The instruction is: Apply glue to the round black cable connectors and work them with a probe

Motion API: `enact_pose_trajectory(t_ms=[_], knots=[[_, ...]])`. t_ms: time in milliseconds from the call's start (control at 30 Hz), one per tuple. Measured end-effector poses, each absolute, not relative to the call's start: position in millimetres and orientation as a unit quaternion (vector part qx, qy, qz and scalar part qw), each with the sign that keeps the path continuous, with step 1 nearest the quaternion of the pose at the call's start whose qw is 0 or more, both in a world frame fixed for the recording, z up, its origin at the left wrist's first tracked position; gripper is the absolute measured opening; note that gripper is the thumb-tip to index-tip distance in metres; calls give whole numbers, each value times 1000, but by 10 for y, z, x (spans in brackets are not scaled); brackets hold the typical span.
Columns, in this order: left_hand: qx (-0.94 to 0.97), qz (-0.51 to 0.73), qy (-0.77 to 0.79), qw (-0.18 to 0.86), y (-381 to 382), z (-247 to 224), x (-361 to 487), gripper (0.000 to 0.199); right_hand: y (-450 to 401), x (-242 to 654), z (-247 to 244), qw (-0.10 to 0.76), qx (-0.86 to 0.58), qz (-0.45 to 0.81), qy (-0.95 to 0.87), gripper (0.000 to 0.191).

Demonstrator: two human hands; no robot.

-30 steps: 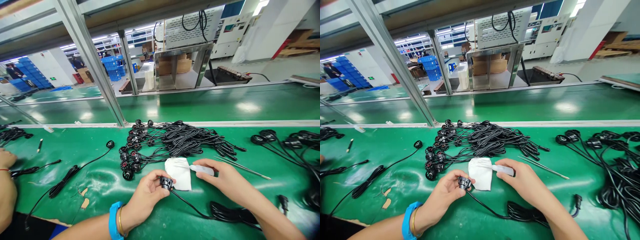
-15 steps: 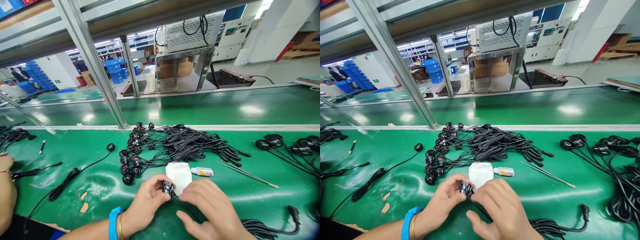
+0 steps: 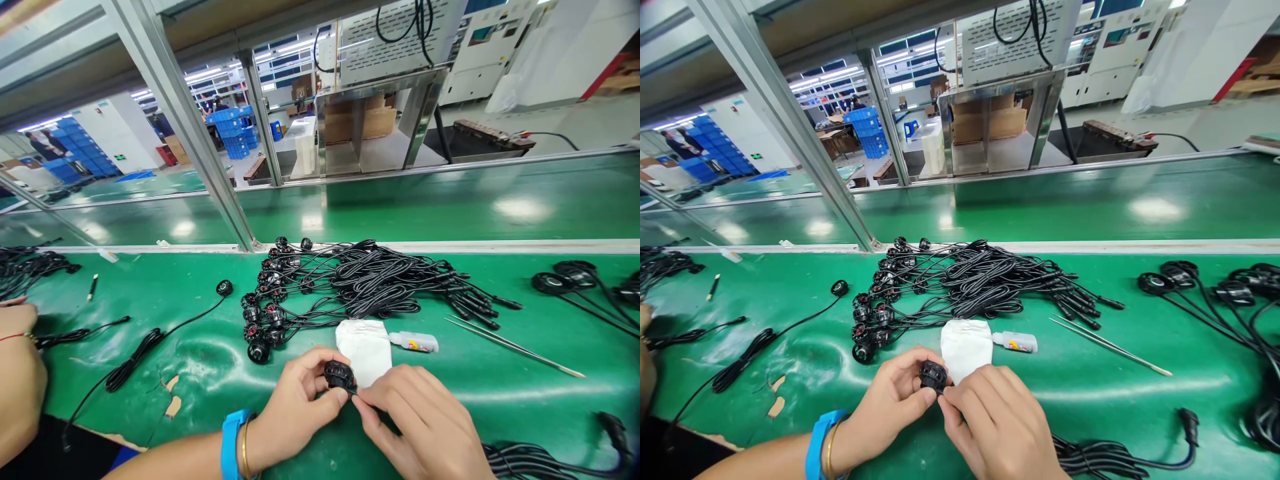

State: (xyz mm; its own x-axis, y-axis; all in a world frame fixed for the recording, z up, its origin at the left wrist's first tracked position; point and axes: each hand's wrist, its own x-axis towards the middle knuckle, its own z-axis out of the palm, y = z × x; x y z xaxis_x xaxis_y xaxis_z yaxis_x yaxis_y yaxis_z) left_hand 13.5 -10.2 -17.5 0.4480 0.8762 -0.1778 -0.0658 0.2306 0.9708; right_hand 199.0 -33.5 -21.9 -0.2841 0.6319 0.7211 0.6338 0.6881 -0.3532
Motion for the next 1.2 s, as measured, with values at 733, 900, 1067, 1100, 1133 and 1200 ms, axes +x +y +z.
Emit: enact_pose_trajectory(t_ms=[733,900,1067,1100,1133,1200], knots=[[731,375,391,414,-219,-154,41,40,-414,1935,-312,449,-364,-10,-816,12],[780,396,342,342,-234,-139,9,46,-428,1949,-254,450,-354,-18,-820,9],[808,402,315,295,-239,-107,9,50,-449,1963,-241,437,-341,-29,-831,8],[810,399,315,292,-240,-105,10,50,-450,1960,-245,435,-342,-32,-832,8],[812,396,315,291,-240,-104,12,50,-449,1955,-251,437,-343,-35,-831,9],[814,389,315,294,-236,-104,16,50,-439,1940,-264,440,-348,-43,-827,10]])
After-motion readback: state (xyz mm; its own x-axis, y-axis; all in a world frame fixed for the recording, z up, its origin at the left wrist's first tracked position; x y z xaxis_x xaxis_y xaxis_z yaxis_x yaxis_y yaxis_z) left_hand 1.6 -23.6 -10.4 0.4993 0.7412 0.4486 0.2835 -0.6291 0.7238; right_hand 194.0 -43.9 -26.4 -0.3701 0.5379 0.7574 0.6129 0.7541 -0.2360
